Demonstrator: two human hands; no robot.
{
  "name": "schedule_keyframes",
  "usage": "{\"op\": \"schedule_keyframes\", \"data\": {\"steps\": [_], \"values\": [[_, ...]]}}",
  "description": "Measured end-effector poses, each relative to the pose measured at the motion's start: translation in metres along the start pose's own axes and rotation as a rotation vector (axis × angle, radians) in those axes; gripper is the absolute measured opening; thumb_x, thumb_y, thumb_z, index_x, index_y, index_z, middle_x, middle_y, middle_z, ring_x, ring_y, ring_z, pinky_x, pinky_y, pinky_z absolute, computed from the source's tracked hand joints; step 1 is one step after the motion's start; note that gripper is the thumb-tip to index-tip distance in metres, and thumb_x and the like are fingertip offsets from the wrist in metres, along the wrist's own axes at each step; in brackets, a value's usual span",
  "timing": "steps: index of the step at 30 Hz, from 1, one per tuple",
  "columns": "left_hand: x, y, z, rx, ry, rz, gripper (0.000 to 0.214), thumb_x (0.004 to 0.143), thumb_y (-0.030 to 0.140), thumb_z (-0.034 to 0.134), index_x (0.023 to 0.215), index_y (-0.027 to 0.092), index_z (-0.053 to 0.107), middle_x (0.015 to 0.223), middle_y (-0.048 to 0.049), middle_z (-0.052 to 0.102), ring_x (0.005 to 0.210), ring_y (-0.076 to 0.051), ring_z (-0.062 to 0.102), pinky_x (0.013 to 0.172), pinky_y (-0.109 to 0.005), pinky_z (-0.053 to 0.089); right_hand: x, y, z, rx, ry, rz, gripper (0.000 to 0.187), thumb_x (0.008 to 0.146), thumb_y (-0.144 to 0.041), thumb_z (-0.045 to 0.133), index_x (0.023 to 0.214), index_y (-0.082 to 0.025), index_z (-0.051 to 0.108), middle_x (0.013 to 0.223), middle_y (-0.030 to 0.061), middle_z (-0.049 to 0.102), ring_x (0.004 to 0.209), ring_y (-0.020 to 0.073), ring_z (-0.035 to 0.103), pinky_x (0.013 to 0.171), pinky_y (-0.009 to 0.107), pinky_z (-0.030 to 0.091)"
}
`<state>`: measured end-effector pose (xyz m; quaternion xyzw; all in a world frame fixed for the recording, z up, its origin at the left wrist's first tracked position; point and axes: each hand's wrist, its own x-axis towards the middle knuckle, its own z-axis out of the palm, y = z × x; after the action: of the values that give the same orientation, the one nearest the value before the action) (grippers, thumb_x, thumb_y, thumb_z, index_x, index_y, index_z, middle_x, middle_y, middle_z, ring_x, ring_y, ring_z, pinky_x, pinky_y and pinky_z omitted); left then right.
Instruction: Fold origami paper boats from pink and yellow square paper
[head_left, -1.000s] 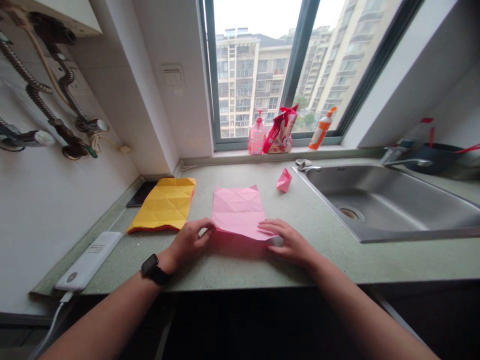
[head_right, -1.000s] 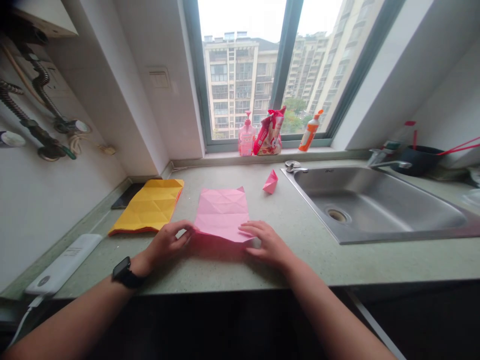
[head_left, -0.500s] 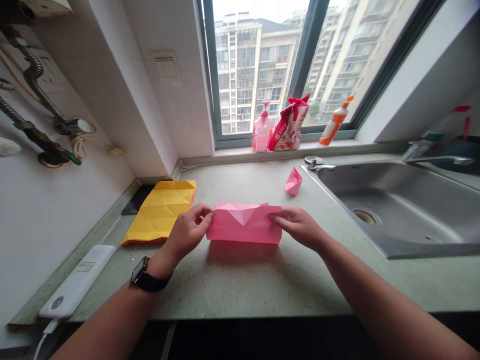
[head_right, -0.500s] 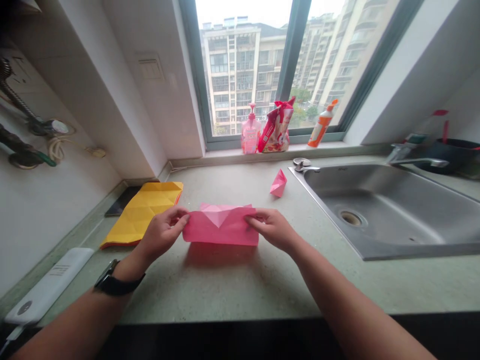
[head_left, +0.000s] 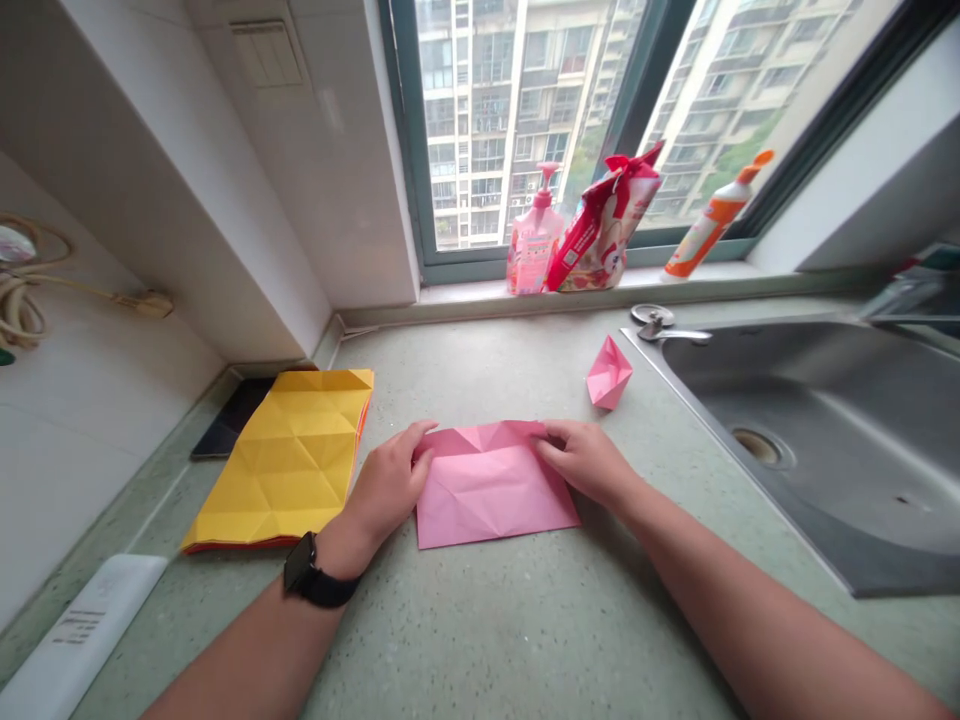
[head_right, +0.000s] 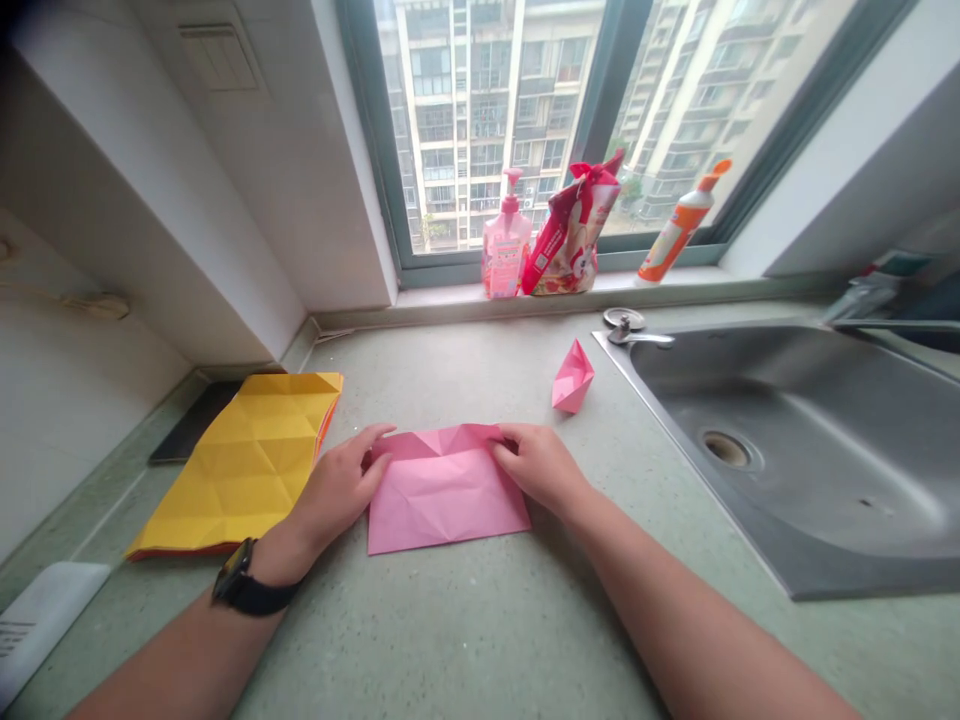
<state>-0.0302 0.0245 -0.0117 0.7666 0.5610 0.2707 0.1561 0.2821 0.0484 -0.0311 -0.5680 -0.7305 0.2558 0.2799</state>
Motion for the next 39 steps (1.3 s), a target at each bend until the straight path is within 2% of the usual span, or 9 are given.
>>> {"op": "schedule_keyframes", "data": {"steps": [7, 11, 16, 20, 24, 27, 29, 31, 39], "values": [[-0.002, -0.009, 0.001, 0.132, 0.068, 0.140, 0.035, 0.109, 0.018, 0.054, 0.139, 0.021, 0.071, 0.132, -0.0103, 0.081, 0.116, -0.029, 0.080, 0.103, -0.046, 0.067, -0.004, -0.003, 0.001, -0.036, 0.030, -0.051, 0.023, 0.096, -0.020, 0.060, 0.091, -0.025, 0.082, 0.093, 0.0042, 0.084, 0.079, 0.0218, 0.073, 0.071, 0.033, 0.046], [-0.006, 0.003, 0.001, 0.230, 0.148, 0.252, 0.039, 0.110, 0.019, 0.055, 0.148, 0.022, 0.065, 0.143, -0.0138, 0.073, 0.134, -0.032, 0.070, 0.117, -0.054, 0.059, -0.004, -0.004, 0.003, -0.075, 0.045, -0.064, 0.019, 0.093, -0.020, 0.061, 0.084, -0.024, 0.078, 0.086, 0.0041, 0.081, 0.078, 0.0221, 0.070, 0.071, 0.033, 0.044], [-0.019, 0.029, 0.015, 0.121, -0.159, 0.489, 0.048, 0.110, 0.033, 0.063, 0.157, 0.024, 0.058, 0.165, -0.0150, 0.057, 0.154, -0.034, 0.053, 0.130, -0.058, 0.046, -0.003, -0.006, 0.004, -0.077, 0.075, -0.091, 0.017, 0.090, -0.023, 0.060, 0.075, -0.024, 0.067, 0.077, 0.0027, 0.075, 0.071, 0.0202, 0.063, 0.067, 0.032, 0.039], [-0.022, 0.035, 0.026, 0.173, -0.274, 0.417, 0.061, 0.109, 0.043, 0.066, 0.165, 0.026, 0.050, 0.175, -0.0166, 0.046, 0.163, -0.039, 0.042, 0.133, -0.067, 0.037, -0.001, -0.007, 0.007, -0.084, 0.116, -0.092, 0.022, 0.089, -0.026, 0.059, 0.067, -0.025, 0.054, 0.068, 0.0010, 0.066, 0.064, 0.0185, 0.054, 0.063, 0.033, 0.033], [-0.019, 0.032, 0.025, 0.218, -0.294, 0.359, 0.060, 0.111, 0.045, 0.062, 0.165, 0.022, 0.050, 0.177, -0.0187, 0.043, 0.165, -0.039, 0.039, 0.137, -0.066, 0.031, 0.002, -0.010, 0.013, -0.056, 0.127, -0.119, 0.024, 0.091, -0.031, 0.059, 0.068, -0.024, 0.055, 0.066, 0.0007, 0.063, 0.063, 0.0182, 0.053, 0.063, 0.033, 0.035], [-0.017, 0.029, 0.023, 0.238, -0.317, 0.319, 0.063, 0.110, 0.048, 0.063, 0.165, 0.020, 0.050, 0.177, -0.0199, 0.042, 0.166, -0.038, 0.038, 0.138, -0.064, 0.028, 0.005, -0.012, 0.017, -0.044, 0.150, -0.110, 0.014, 0.092, -0.033, 0.063, 0.085, -0.023, 0.070, 0.071, 0.0013, 0.067, 0.066, 0.0196, 0.057, 0.066, 0.032, 0.040], [-0.016, 0.029, 0.023, 0.255, -0.329, 0.295, 0.066, 0.109, 0.050, 0.063, 0.166, 0.020, 0.049, 0.177, -0.0209, 0.041, 0.167, -0.039, 0.036, 0.137, -0.065, 0.028, 0.006, -0.012, 0.019, -0.039, 0.178, -0.083, 0.023, 0.092, -0.033, 0.065, 0.108, -0.020, 0.077, 0.076, 0.0021, 0.071, 0.068, 0.0207, 0.061, 0.068, 0.033, 0.045], [-0.017, 0.028, 0.024, 0.266, -0.340, 0.288, 0.066, 0.110, 0.051, 0.061, 0.166, 0.019, 0.048, 0.178, -0.0213, 0.040, 0.168, -0.040, 0.033, 0.137, -0.066, 0.027, 0.007, -0.010, 0.020, -0.038, 0.192, -0.068, 0.035, 0.093, -0.032, 0.066, 0.124, -0.019, 0.077, 0.080, 0.0028, 0.074, 0.070, 0.0215, 0.065, 0.070, 0.033, 0.048], [-0.015, 0.023, 0.025, 0.231, -0.352, 0.305, 0.065, 0.110, 0.051, 0.062, 0.166, 0.021, 0.048, 0.179, -0.0202, 0.039, 0.170, -0.040, 0.029, 0.136, -0.065, 0.030, 0.005, -0.005, 0.020, -0.018, 0.169, -0.079, 0.055, 0.092, -0.029, 0.067, 0.146, -0.018, 0.068, 0.083, 0.0033, 0.075, 0.073, 0.0230, 0.067, 0.074, 0.035, 0.053]]}}
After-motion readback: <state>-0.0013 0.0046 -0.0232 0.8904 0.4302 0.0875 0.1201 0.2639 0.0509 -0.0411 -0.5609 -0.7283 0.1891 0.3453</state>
